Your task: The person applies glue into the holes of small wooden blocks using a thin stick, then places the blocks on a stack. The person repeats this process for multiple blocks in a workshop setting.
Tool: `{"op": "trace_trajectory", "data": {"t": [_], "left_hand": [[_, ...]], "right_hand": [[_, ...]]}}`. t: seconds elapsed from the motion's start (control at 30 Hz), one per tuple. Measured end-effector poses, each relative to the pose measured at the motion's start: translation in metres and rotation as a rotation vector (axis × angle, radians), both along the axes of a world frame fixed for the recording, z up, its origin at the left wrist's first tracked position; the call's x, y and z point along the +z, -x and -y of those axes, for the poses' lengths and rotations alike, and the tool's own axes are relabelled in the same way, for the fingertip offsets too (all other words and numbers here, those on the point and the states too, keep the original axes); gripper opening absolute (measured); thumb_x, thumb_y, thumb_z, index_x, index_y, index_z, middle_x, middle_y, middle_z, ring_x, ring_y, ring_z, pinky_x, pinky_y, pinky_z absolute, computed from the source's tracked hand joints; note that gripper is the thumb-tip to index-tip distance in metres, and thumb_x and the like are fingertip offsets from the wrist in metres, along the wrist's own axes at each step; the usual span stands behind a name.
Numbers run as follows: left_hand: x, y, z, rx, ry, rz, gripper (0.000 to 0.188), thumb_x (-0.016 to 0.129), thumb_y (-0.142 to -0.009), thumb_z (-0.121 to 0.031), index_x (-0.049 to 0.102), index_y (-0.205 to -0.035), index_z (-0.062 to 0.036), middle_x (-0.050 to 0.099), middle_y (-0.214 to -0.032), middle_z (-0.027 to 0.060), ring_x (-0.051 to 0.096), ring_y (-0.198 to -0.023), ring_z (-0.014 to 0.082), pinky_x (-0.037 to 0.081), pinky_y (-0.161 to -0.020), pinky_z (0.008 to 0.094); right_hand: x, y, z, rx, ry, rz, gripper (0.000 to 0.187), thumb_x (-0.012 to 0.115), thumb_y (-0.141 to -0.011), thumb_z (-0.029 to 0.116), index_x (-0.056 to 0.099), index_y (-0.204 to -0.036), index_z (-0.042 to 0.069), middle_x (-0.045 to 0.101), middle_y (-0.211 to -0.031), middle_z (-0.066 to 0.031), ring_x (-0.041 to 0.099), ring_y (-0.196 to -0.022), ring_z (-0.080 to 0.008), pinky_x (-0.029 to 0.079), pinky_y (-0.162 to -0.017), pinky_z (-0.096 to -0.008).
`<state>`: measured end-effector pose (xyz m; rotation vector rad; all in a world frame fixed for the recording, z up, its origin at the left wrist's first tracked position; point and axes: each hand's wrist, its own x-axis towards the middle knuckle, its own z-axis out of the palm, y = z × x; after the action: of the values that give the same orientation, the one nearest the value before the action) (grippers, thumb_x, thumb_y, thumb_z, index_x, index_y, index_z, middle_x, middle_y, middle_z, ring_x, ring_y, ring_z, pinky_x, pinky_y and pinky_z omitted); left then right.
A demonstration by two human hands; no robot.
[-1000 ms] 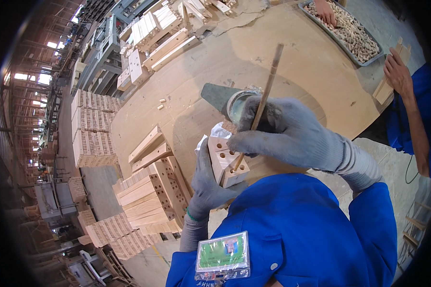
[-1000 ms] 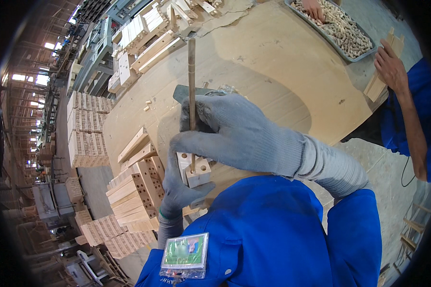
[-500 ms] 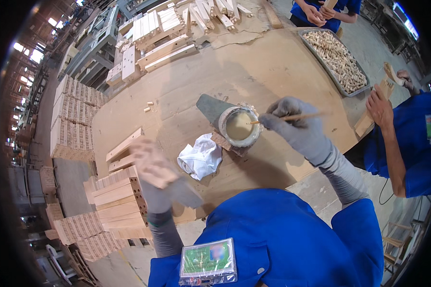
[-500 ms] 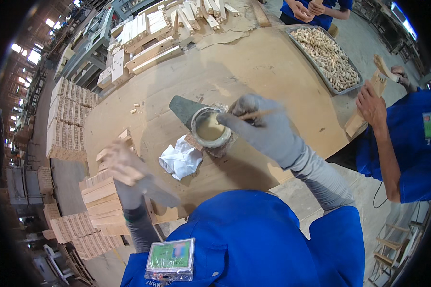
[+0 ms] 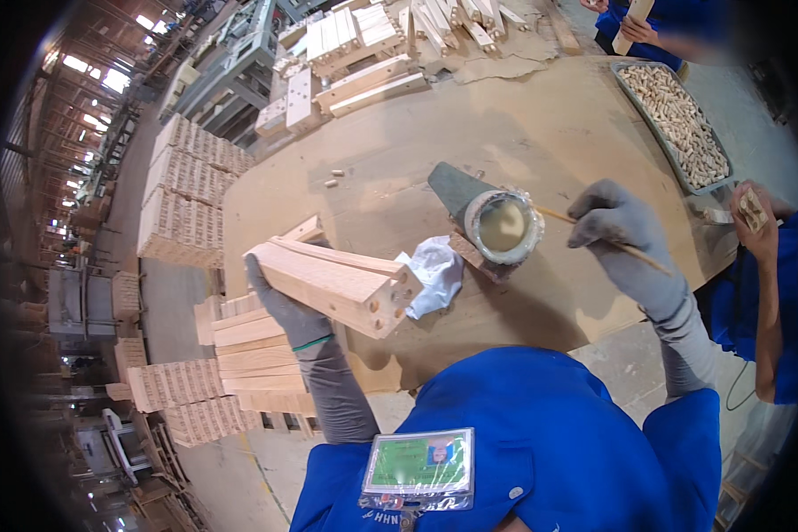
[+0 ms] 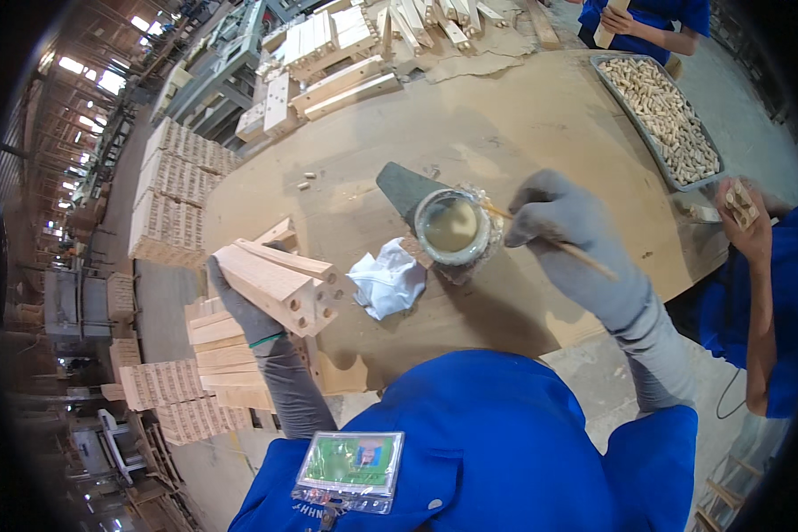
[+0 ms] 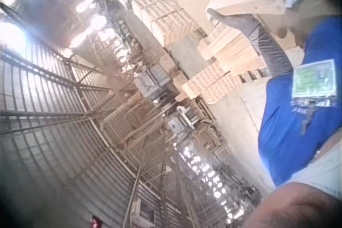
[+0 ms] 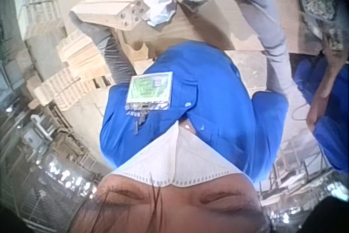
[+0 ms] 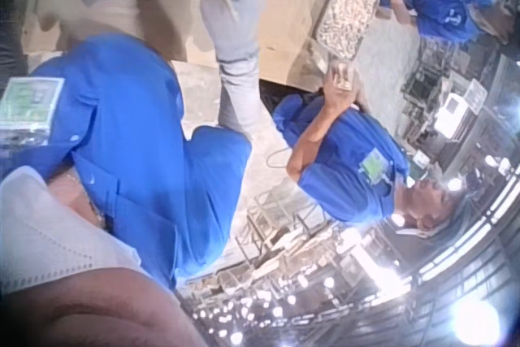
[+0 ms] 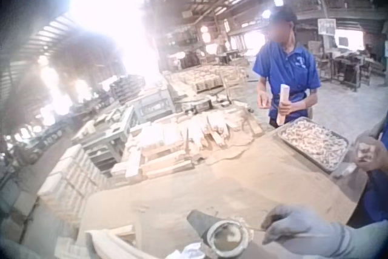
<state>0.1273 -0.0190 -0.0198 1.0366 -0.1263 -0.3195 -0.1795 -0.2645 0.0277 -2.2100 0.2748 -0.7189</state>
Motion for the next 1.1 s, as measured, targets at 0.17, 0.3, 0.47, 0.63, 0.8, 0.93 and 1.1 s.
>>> {"op": "trace_trajectory", "data": {"t": [0.17, 0.3, 0.47, 0.63, 0.8, 0.93, 1.1], "left_hand": [[0.036, 0.032, 0.035, -0.288, 0.072, -0.045, 0.057, 0.045, -0.093, -0.057, 0.052, -0.115, -0.0042, 0.063, -0.093, 0.0166, 0.062, -0.086, 0.0296, 0.052, -0.08, 0.0402], [0.069, 0.098, 0.108, -0.481, 0.026, -0.046, 0.058, 0.048, -0.091, -0.054, 0.053, -0.115, -0.0012, 0.062, -0.095, 0.0165, 0.061, -0.088, 0.0293, 0.051, -0.083, 0.0406], [0.078, 0.169, 0.168, -0.934, -0.105, -0.045, 0.052, 0.06, -0.086, -0.032, 0.046, -0.122, 0.0027, 0.059, -0.102, 0.0175, 0.061, -0.095, 0.0272, 0.051, -0.085, 0.0392], [0.039, 0.194, 0.221, -0.94, -0.195, 0.23, 0.054, 0.062, -0.087, -0.017, 0.039, -0.13, 0.0056, 0.05, -0.125, 0.0221, 0.053, -0.114, 0.0263, 0.045, -0.096, 0.0365], [0.038, 0.18, 0.197, -0.955, -0.178, 0.443, 0.068, 0.057, -0.091, -0.019, 0.023, -0.144, 0.004, 0.027, -0.148, 0.0236, 0.033, -0.135, 0.0341, 0.028, -0.111, 0.0416], [0.077, 0.151, 0.162, -0.87, -0.019, 0.369, 0.074, 0.052, -0.091, -0.017, 0.011, -0.15, 0.0026, 0.028, -0.148, 0.0236, 0.033, -0.135, 0.0369, 0.024, -0.113, 0.0482], [0.073, 0.108, 0.098, -0.592, -0.04, 0.408, 0.071, 0.046, -0.087, -0.004, 0.014, -0.15, 0.0006, 0.032, -0.146, 0.0208, 0.039, -0.13, 0.0343, 0.028, -0.112, 0.0459]], "right_hand": [[0.011, 0.019, -0.009, 0.02, -0.677, 0.244, 0.021, 0.059, -0.093, 0.007, 0.061, -0.113, 0.003, 0.062, -0.114, -0.0141, 0.062, -0.099, -0.0204, 0.051, -0.086, -0.0266], [0.003, 0.01, -0.018, 0.191, -0.723, 0.146, 0.062, 0.063, -0.093, 0.024, 0.036, -0.141, -0.003, 0.046, -0.14, -0.0194, 0.05, -0.123, -0.025, 0.042, -0.102, -0.0351], [-0.016, 0.018, -0.009, 0.106, -0.535, 0.065, 0.098, 0.075, -0.078, 0.04, 0.022, -0.147, -0.005, 0.034, -0.146, -0.0256, 0.034, -0.137, -0.0303, 0.027, -0.113, -0.0338], [-0.06, 0.042, 0.01, -0.008, -1.005, 0.267, 0.096, 0.075, -0.076, 0.037, 0.025, -0.147, -0.004, 0.036, -0.146, -0.0199, 0.035, -0.136, -0.0263, 0.028, -0.112, -0.0328], [-0.151, 0.062, 0.1, -0.503, -0.774, -0.069, 0.091, 0.076, -0.073, 0.035, 0.033, -0.144, -0.002, 0.047, -0.137, -0.0208, 0.05, -0.124, -0.0295, 0.039, -0.104, -0.0337], [-0.127, 0.06, 0.165, -0.763, -0.38, -0.571, 0.084, 0.07, -0.077, 0.033, 0.031, -0.145, 0.002, 0.05, -0.134, -0.0242, 0.051, -0.123, -0.0339, 0.039, -0.104, -0.0373], [-0.17, 0.042, 0.224, -0.851, 0.172, -0.928, 0.078, 0.06, -0.08, 0.029, 0.028, -0.147, 0.005, 0.052, -0.131, -0.0213, 0.052, -0.121, -0.0371, 0.039, -0.102, -0.0455]]}}
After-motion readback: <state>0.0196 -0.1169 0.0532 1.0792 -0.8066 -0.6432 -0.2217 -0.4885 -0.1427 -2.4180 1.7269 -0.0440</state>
